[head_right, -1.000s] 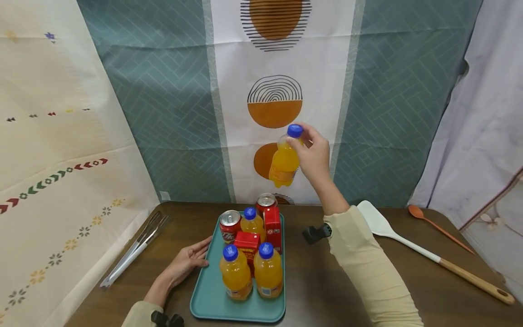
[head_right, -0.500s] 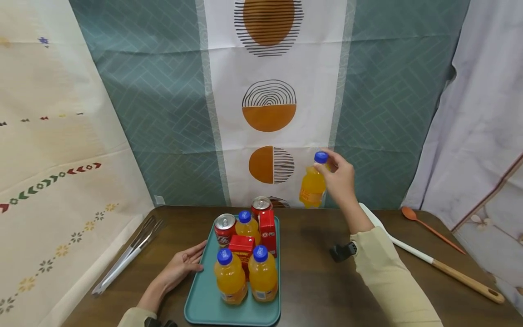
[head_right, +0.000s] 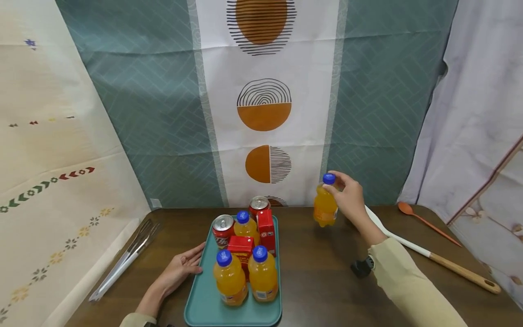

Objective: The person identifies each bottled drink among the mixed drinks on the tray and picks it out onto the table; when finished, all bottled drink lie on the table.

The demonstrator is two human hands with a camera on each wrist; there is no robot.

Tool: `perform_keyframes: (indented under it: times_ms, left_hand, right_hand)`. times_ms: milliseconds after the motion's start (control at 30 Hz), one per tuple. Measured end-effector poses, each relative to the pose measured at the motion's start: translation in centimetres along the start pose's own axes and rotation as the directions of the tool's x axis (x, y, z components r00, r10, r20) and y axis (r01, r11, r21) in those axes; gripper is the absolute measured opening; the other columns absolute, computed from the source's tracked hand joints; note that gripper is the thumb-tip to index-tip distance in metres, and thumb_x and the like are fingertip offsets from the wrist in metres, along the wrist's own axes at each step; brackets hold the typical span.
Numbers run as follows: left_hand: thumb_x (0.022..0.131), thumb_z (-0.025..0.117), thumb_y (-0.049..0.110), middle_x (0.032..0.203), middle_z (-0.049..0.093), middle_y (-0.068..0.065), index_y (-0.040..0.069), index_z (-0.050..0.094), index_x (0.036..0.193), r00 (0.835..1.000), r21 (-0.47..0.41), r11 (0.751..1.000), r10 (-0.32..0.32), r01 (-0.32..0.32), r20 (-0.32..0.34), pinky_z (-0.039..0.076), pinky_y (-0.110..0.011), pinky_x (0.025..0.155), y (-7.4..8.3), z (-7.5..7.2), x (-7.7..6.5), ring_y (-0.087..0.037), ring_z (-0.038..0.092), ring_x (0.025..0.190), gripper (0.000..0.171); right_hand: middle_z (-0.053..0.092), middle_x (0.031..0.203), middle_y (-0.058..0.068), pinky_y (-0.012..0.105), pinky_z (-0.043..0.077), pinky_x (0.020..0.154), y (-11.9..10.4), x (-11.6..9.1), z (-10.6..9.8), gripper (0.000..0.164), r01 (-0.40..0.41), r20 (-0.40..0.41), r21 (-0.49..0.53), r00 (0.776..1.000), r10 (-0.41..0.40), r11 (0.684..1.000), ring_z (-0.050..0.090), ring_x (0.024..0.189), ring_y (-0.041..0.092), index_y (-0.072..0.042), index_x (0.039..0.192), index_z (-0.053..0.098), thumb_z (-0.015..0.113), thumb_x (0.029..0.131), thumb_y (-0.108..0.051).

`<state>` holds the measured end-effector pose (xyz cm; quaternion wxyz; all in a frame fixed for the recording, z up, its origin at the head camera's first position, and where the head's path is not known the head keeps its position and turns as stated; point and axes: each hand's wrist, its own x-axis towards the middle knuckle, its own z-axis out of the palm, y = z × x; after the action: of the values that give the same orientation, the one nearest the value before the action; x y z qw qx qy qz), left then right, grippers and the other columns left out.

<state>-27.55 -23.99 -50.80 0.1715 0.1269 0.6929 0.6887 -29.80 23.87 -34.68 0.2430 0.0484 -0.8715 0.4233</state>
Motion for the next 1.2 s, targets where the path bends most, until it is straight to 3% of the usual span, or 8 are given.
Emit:
perform_keyframes:
  times_ms: [167,267,400,467,533,1000,1100,1200]
  left_hand:
    - [0.085,0.063,-0.007,0.161,0.013,-0.025,-0.007,0.016,0.152,1.000,-0.018,1.000,-0.003,0.003,0.001,0.044,-0.013,0.104,0.0,0.1,0.1,-0.033,0.015,0.147,0.082]
    - [0.085,0.063,-0.007,0.160,0.012,-0.026,-0.008,0.016,0.152,1.000,-0.025,1.000,0.010,-0.010,0.008,0.043,-0.014,0.105,0.0,0.1,0.1,-0.036,0.013,0.147,0.083]
    - [0.085,0.063,-0.007,0.160,0.013,-0.027,-0.008,0.016,0.152,1.000,-0.035,0.999,0.019,-0.019,0.011,0.042,-0.017,0.107,0.0,0.2,0.1,-0.038,0.013,0.148,0.082]
    - [0.085,0.063,-0.007,0.160,0.013,-0.026,-0.008,0.016,0.152,1.000,-0.042,0.999,0.019,-0.018,0.013,0.042,-0.017,0.107,0.0,0.2,0.1,-0.037,0.013,0.148,0.081]
    - [0.085,0.062,-0.008,0.160,0.013,-0.026,-0.008,0.017,0.152,1.000,-0.046,0.999,0.017,-0.017,0.014,0.042,-0.017,0.107,-0.1,0.2,0.1,-0.037,0.013,0.148,0.081]
    - [0.085,0.063,-0.009,0.160,0.014,-0.027,-0.010,0.018,0.151,1.000,-0.028,0.999,0.025,-0.025,0.002,0.043,-0.016,0.106,-0.1,0.1,-0.1,-0.039,0.013,0.147,0.080]
    - [0.084,0.062,-0.010,0.159,0.014,-0.028,-0.011,0.017,0.151,1.000,-0.031,0.999,0.029,-0.029,0.003,0.043,-0.016,0.105,-0.1,0.0,-0.1,-0.040,0.013,0.147,0.080]
    - [0.084,0.062,-0.010,0.159,0.013,-0.029,-0.012,0.017,0.151,0.999,-0.037,0.999,0.034,-0.033,0.007,0.043,-0.016,0.105,-0.1,0.1,-0.1,-0.040,0.012,0.147,0.081]
  right_hand:
    - [0.064,0.120,0.031,0.045,0.055,0.093,1.8,-1.1,-0.6,0.047,-0.003,0.011,-0.051,1.000,0.004,0.999,0.063,0.110,0.047,0.004,0.133,0.055,0.062,0.095,-0.022]
    - [0.064,0.120,0.031,0.016,0.056,0.083,2.7,-1.4,-1.0,0.048,-0.021,0.000,-0.052,1.000,0.021,0.998,0.064,0.109,0.045,0.005,0.132,0.055,0.063,0.095,-0.024]
    - [0.063,0.122,0.032,-0.006,0.041,0.072,4.1,-1.7,-1.5,0.050,-0.072,-0.004,-0.035,0.997,0.072,0.997,0.069,0.090,0.006,0.004,0.132,0.056,0.063,0.094,-0.027]
    - [0.062,0.123,0.033,-0.006,0.041,0.071,4.7,-1.9,-1.8,0.051,-0.091,0.000,-0.024,0.996,0.091,0.996,0.056,0.083,-0.016,0.005,0.132,0.056,0.064,0.094,-0.028]
    - [0.062,0.123,0.034,-0.006,0.040,0.070,5.2,-2.1,-2.0,0.051,-0.098,0.004,-0.016,0.995,0.098,0.995,0.042,0.079,-0.027,0.006,0.132,0.055,0.064,0.094,-0.028]
    - [0.063,0.121,0.032,-0.005,0.042,0.071,6.6,-2.7,-2.1,0.053,-0.090,0.002,-0.036,0.996,0.090,0.995,0.042,0.082,-0.030,0.005,0.129,0.058,0.066,0.092,-0.032]
    - [0.070,0.106,0.007,-0.006,0.042,0.071,6.6,-2.7,-2.1,0.053,-0.099,-0.006,-0.033,0.995,0.099,0.995,0.043,0.081,-0.029,0.004,0.129,0.059,0.067,0.091,-0.032]
    - [0.058,0.092,-0.027,-0.006,0.041,0.072,6.8,-2.6,-2.2,0.052,-0.097,-0.015,-0.018,0.995,0.097,0.995,0.045,0.081,-0.029,0.003,0.128,0.059,0.068,0.091,-0.032]
